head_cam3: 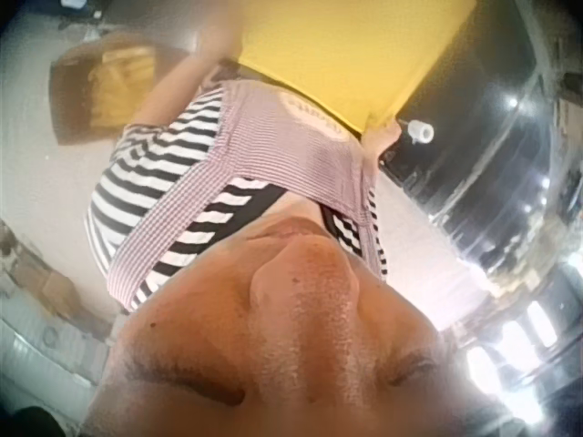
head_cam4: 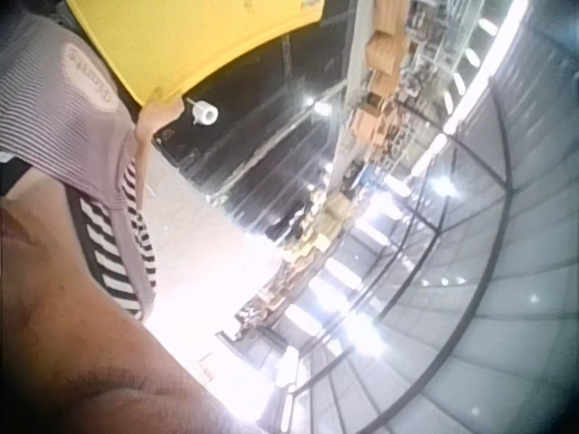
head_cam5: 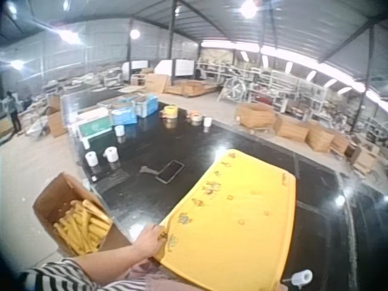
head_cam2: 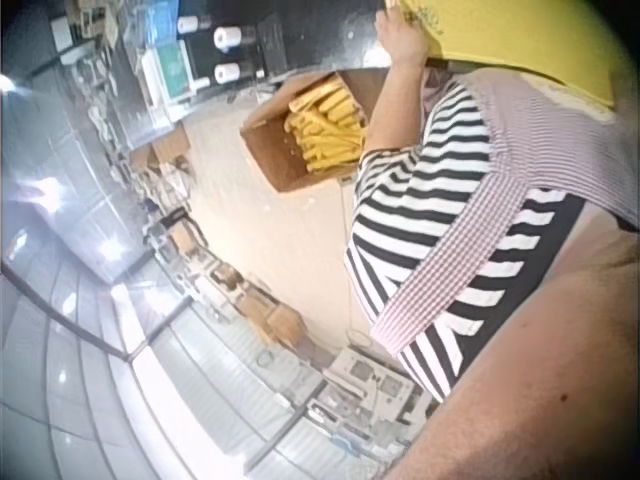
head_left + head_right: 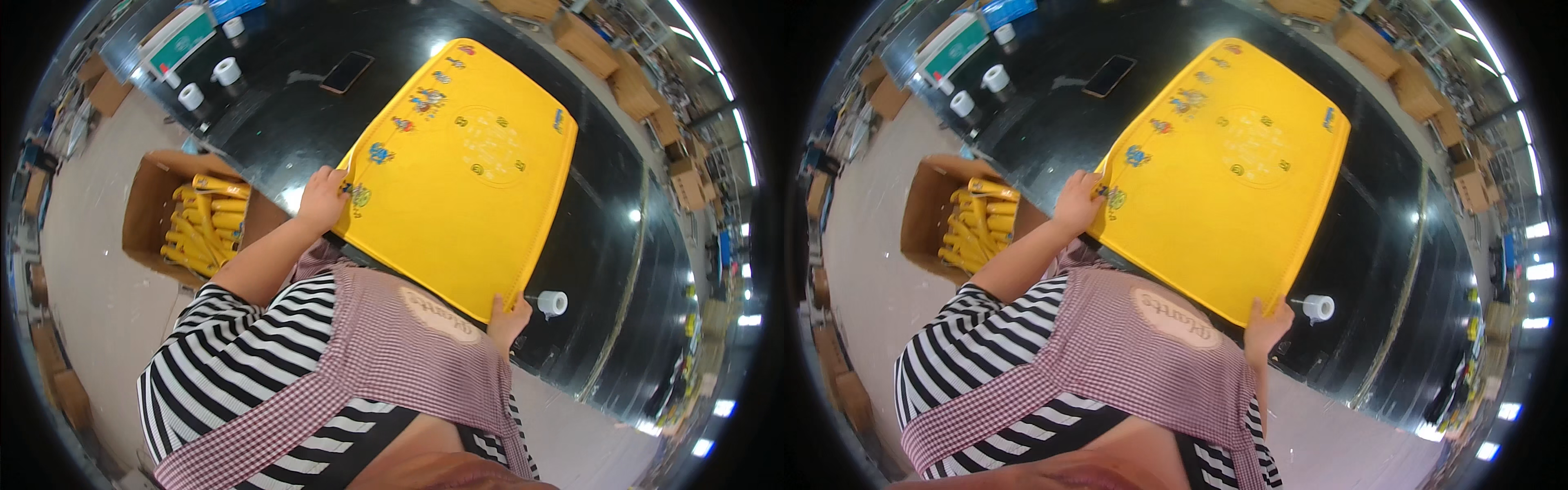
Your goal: The person repeatedly rolls a yellow mat with a black surface on a table, secures it with tape, and places it into a cardboard box. This process is repeated multiple times with identical mats.
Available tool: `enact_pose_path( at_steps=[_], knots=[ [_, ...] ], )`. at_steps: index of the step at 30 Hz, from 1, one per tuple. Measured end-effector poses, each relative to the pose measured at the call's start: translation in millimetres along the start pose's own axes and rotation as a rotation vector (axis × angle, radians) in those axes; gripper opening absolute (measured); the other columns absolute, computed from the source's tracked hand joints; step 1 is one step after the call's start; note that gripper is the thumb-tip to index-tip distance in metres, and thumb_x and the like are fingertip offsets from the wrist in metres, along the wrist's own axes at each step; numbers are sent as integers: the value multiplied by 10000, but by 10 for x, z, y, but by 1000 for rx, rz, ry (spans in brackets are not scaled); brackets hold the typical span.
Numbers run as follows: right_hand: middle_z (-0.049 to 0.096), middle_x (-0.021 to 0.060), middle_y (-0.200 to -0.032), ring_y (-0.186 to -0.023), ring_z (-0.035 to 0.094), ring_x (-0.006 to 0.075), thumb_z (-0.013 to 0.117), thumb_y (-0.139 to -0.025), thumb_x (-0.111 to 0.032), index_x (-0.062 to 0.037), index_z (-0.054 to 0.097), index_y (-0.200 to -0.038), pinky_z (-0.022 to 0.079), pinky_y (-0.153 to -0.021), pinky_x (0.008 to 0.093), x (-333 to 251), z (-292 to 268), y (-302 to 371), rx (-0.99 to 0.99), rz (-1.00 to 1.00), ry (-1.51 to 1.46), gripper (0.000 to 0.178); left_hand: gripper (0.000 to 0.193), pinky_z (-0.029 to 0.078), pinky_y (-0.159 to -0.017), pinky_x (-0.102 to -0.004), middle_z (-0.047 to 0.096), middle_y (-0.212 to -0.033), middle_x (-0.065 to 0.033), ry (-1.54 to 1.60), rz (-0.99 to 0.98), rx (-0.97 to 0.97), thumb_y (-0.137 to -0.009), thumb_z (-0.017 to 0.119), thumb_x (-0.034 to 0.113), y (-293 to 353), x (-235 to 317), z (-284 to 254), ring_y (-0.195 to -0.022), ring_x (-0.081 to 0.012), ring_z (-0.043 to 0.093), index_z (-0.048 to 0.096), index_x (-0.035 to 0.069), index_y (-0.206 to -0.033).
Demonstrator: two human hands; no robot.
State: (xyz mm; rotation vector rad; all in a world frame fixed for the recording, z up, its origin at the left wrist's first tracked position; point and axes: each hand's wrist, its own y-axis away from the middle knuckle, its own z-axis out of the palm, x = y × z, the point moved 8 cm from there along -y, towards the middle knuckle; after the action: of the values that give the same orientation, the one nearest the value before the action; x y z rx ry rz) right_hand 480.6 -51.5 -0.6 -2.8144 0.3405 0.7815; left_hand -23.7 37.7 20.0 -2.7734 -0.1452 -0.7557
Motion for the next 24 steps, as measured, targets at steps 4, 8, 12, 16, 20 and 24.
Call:
enact_pose_path(
  at_steps=[4, 8, 12, 16, 20, 24],
  knots=[
    [526, 243, -1287, -1202, 483, 418, 788, -898, -259, 24, 541, -1427, 398, -1050, 525, -29, 101, 29, 89, -10, 96, 649, 468, 520, -945, -465, 601, -1182, -182, 130, -23, -56, -837, 705, 37, -24, 71, 8, -1101, -416, 610, 590, 60, -1291],
    [505, 260, -1362, -1241, 470, 414, 723, -941, -242, 9, 545, -1441, 392, -1067, 521, -101, 171, 135, 211, -79, 187, 588, 498, 522, -963, -429, 608, -1206, -193, 275, 8, -53, -858, 699, 15, 17, -73, 85, -1129, -394, 628, 554, 53, -1333],
    [513, 275, -1400, -1268, 475, 425, 688, -952, -214, -8, 563, -1440, 389, -1080, 520, 4, 216, 271, 326, -78, 213, 545, 536, 501, -1009, -392, 600, -1293, -212, 447, -79, -157, -907, 699, 46, -18, -294, 267, -1179, -322, 632, 480, 9, -1394],
    [602, 247, -1305, -1236, 527, 433, 727, -908, -215, -51, 612, -1405, 387, -1081, 538, -21, 187, 230, 394, -81, 187, 536, 654, 482, -1030, -373, 557, -1356, -210, 592, 8, -86, -922, 692, 34, 58, -368, 311, -1219, -304, 601, 380, -12, -1495],
    [541, 216, -1472, -1417, 426, 398, 648, -982, -407, -88, 581, -1433, 323, -1218, 486, 78, 146, 49, 61, 22, 194, 557, 510, 491, -1014, -381, 518, -1375, -214, 894, 103, -59, -980, 635, 55, 145, -418, 312, -1224, -324, 588, 489, 46, -1469],
    [576, 145, -1306, -1253, 517, 336, 686, -968, -313, -117, 649, -1383, 420, -1121, 407, 157, 8, 114, 88, -72, 84, 461, 275, 520, -909, -370, 498, -1179, -164, 367, 282, -153, -1009, 584, 70, 47, -298, 319, -1033, -304, 614, 683, -4, -1254]
  ],
)
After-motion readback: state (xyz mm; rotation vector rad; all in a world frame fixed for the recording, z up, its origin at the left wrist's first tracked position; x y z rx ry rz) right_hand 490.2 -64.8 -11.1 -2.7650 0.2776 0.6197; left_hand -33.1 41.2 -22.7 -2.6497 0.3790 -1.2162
